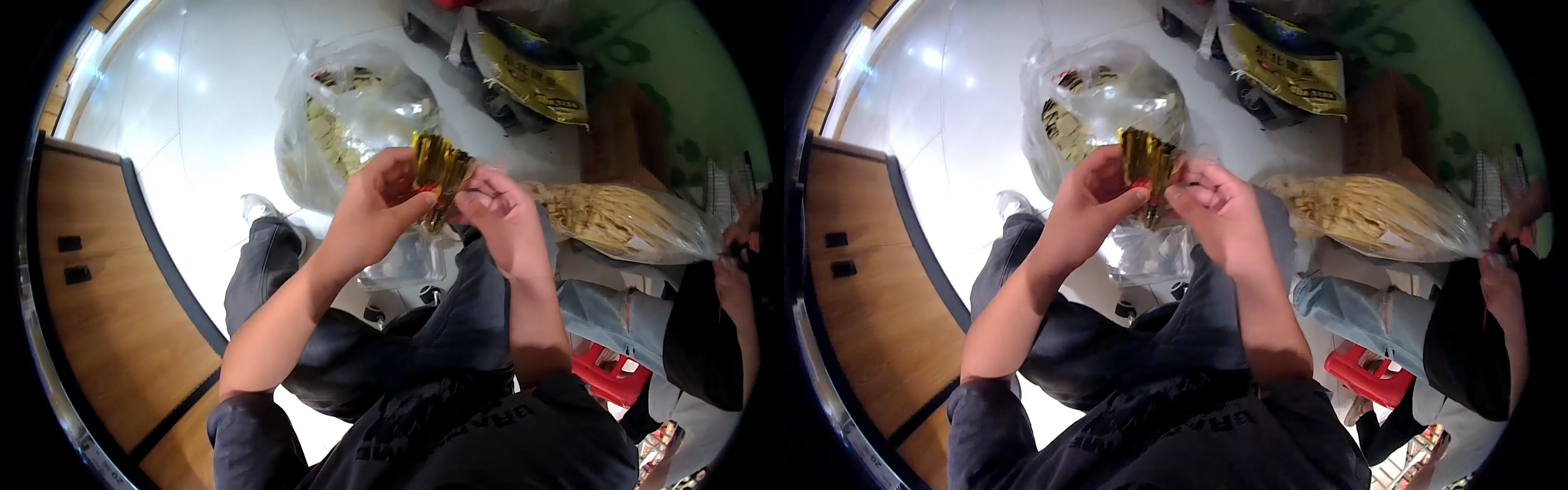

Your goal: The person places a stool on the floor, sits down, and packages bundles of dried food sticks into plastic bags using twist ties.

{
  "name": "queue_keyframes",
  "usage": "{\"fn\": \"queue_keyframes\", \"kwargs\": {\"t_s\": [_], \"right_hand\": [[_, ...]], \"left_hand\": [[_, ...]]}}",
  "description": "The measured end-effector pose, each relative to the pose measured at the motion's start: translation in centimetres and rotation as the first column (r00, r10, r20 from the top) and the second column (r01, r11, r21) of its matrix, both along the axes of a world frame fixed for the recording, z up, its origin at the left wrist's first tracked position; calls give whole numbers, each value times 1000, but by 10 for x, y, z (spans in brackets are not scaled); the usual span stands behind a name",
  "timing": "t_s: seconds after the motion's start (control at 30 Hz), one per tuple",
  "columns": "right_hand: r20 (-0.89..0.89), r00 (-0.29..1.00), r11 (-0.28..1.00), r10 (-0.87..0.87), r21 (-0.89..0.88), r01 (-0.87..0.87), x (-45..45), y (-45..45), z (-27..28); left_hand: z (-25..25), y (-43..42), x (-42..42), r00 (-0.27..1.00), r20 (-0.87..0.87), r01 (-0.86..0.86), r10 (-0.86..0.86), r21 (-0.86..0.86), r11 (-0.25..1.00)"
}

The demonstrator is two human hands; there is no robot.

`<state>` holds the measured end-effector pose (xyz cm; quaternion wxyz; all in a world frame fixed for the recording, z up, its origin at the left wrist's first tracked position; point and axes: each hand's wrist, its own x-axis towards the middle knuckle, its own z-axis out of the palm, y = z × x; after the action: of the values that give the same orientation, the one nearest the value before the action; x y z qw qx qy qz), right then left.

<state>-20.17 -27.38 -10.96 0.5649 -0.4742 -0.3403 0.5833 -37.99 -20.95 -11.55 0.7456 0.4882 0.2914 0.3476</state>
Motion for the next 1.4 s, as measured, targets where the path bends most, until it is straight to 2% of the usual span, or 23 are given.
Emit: {"fn": "queue_keyframes", "kwargs": {"t_s": [0.07,0.13,0.2,0.23,0.4,0.47,0.57,0.6,0.63,0.67,0.7,0.73,0.77,0.87,0.93,0.97,1.03,1.07,1.13,1.17,1.2,1.27,1.4], "right_hand": [[19,999,999,41,21,-42,-2,-4,-2],[69,998,997,11,70,-16,-5,-6,-3],[239,970,991,31,119,-61,-8,-5,-4],[265,961,994,83,45,-98,-7,-5,0],[196,978,987,-64,159,33,-15,-6,-9],[211,974,984,-85,169,49,-8,-10,-6],[484,851,978,-202,48,204,-2,-18,11],[453,851,964,-265,101,247,-1,-20,15],[420,847,945,-326,154,287,1,-22,19],[307,862,905,-403,274,325,0,-22,22],[342,828,883,-445,320,342,10,-26,17],[371,781,861,-503,290,417,13,-28,20],[438,732,849,-522,350,396,21,-30,19],[482,670,825,-564,373,425,35,-30,11],[483,676,831,-557,331,447,32,-29,8],[478,678,829,-559,309,466,31,-28,10],[531,638,829,-557,307,468,24,-25,12],[572,599,825,-561,326,461,23,-23,12],[590,598,837,-542,320,444,27,-22,10],[579,612,840,-538,310,446,28,-21,10],[568,630,846,-530,295,445,28,-18,11],[595,611,843,-522,253,475,31,-13,11],[611,547,805,-572,291,517,41,-7,6]], "left_hand": [[-4,-4,3,995,7,-104,104,89,991],[-3,-8,5,993,40,-113,109,109,988],[-7,-9,4,993,15,-120,119,149,982],[-9,-11,5,991,25,-134,132,176,975],[-17,-19,3,989,-39,-122,145,362,924],[-13,-17,4,985,-128,-28,116,543,839],[-21,-17,3,984,-154,-2,90,495,869],[-28,-16,-2,983,-175,32,50,434,900],[-39,-11,-10,936,-344,213,-68,403,890],[-53,-8,-15,865,-466,349,-188,286,893],[-73,-6,-16,767,-559,468,-315,151,871],[-101,-6,-16,654,-652,591,-384,124,797],[-137,-7,-16,524,-731,705,-438,83,704],[-260,-22,-14,187,-881,857,-435,-70,511],[-316,-22,-7,-173,-864,846,-474,-377,378],[-345,-26,-4,-174,-856,847,-486,-382,370],[-386,-34,0,-140,-951,731,-277,-288,619],[-397,-36,3,-136,-949,739,-286,-290,609],[-394,-50,9,-30,-1000,603,1,-17,798],[-392,-57,10,20,-998,570,67,67,819],[-398,-58,13,26,-999,576,47,54,816],[-408,-69,12,94,-971,514,218,235,825],[-393,-71,6,80,-955,602,286,274,750]]}}
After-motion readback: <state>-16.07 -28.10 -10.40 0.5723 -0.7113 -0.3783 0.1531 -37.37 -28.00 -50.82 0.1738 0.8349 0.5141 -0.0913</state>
